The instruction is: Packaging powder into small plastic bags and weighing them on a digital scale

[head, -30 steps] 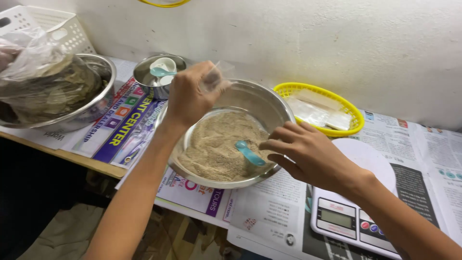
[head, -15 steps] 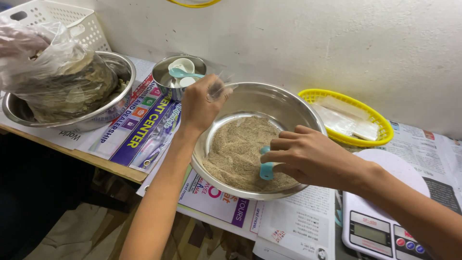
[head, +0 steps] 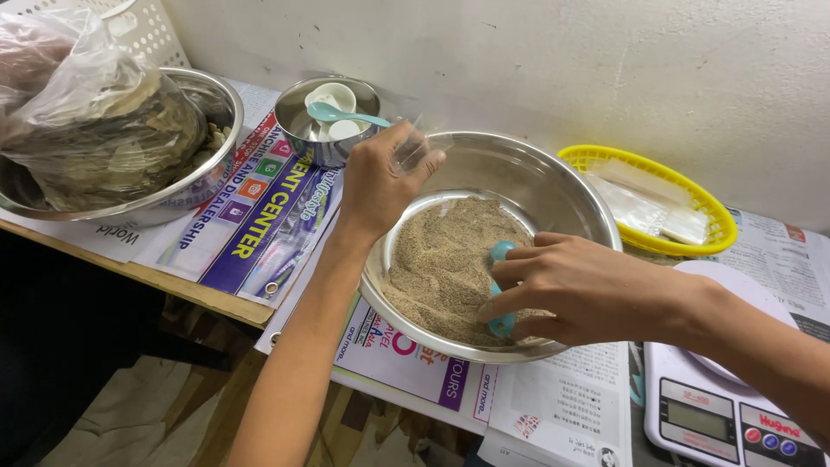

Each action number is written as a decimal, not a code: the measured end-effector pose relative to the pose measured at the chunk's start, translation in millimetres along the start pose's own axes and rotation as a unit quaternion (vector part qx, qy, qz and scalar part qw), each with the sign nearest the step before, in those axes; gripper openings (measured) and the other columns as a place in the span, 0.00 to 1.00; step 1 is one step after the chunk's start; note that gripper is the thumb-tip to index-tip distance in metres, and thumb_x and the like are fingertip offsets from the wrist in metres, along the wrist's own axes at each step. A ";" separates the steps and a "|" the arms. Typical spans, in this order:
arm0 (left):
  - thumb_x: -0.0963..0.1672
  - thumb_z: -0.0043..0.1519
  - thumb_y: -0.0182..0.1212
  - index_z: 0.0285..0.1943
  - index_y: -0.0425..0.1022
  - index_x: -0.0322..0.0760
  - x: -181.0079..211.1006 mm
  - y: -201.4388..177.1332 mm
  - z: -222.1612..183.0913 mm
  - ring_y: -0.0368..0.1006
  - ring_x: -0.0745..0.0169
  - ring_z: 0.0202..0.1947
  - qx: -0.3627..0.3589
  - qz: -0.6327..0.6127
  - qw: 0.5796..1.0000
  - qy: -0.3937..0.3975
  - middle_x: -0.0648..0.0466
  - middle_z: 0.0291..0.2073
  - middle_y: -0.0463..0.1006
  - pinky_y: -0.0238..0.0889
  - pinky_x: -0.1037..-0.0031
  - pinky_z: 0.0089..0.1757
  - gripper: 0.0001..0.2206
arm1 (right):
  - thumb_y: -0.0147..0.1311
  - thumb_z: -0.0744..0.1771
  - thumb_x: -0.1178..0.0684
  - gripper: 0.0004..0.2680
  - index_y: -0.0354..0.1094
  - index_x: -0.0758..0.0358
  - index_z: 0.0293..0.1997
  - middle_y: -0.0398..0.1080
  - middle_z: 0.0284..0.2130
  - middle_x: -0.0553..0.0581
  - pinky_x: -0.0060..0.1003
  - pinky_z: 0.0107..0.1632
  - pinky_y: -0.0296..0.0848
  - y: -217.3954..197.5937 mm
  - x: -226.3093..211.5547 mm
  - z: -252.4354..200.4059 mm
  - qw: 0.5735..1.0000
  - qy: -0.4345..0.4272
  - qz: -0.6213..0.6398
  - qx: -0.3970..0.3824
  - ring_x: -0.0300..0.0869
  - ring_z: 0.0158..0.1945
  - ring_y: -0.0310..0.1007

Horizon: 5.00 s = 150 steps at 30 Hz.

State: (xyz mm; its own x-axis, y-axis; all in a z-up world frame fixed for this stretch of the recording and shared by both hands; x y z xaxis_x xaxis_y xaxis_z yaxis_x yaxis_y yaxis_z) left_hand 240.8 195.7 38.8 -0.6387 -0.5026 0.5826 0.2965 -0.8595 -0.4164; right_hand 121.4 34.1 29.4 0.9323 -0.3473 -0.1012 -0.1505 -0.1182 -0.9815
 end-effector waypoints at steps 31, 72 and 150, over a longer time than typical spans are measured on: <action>0.45 0.63 0.67 0.29 0.70 0.43 3.3 -10.2 -0.2 0.67 0.69 0.24 0.072 -0.006 0.997 0.004 0.61 0.22 0.74 0.64 0.72 0.32 0.12 | 0.48 0.71 0.47 0.05 0.69 0.49 0.43 0.73 0.30 0.47 0.47 0.26 0.68 -47.1 98.4 -50.9 0.943 0.217 -0.169 0.189 0.47 0.33 0.74; 0.49 0.59 0.70 0.32 0.76 0.45 -27.7 1.1 -1.6 0.81 0.51 0.34 0.032 0.059 0.992 -0.103 0.54 0.27 0.82 0.72 0.63 0.39 0.10 | 0.53 0.68 0.54 0.07 0.78 0.49 0.47 0.80 0.33 0.52 0.39 0.36 0.81 -18.4 112.8 40.9 0.949 0.165 -0.131 0.234 0.45 0.39 0.82; 0.49 0.63 0.65 0.38 0.77 0.38 -0.3 18.1 -2.1 0.80 0.39 0.36 -0.075 0.122 0.983 -0.116 0.44 0.29 0.82 0.70 0.53 0.41 0.11 | 0.51 0.68 0.54 0.06 0.77 0.55 0.41 0.80 0.35 0.57 0.48 0.37 0.81 -0.9 65.6 -6.8 0.971 0.176 -0.002 0.160 0.52 0.36 0.82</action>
State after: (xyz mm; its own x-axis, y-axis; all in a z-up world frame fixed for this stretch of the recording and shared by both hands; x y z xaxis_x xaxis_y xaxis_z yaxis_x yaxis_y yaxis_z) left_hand 244.9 180.5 29.6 -0.3772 -0.7145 0.5892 0.3017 -0.6963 -0.6512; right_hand 180.4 5.1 24.8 0.7538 -0.6509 -0.0903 0.0157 0.1553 -0.9877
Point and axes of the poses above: each hand's wrist, its own z-axis towards the middle knuckle, its own y-axis out of the palm, x = y × z, the point moved 8 cm from there along z, towards the middle knuckle
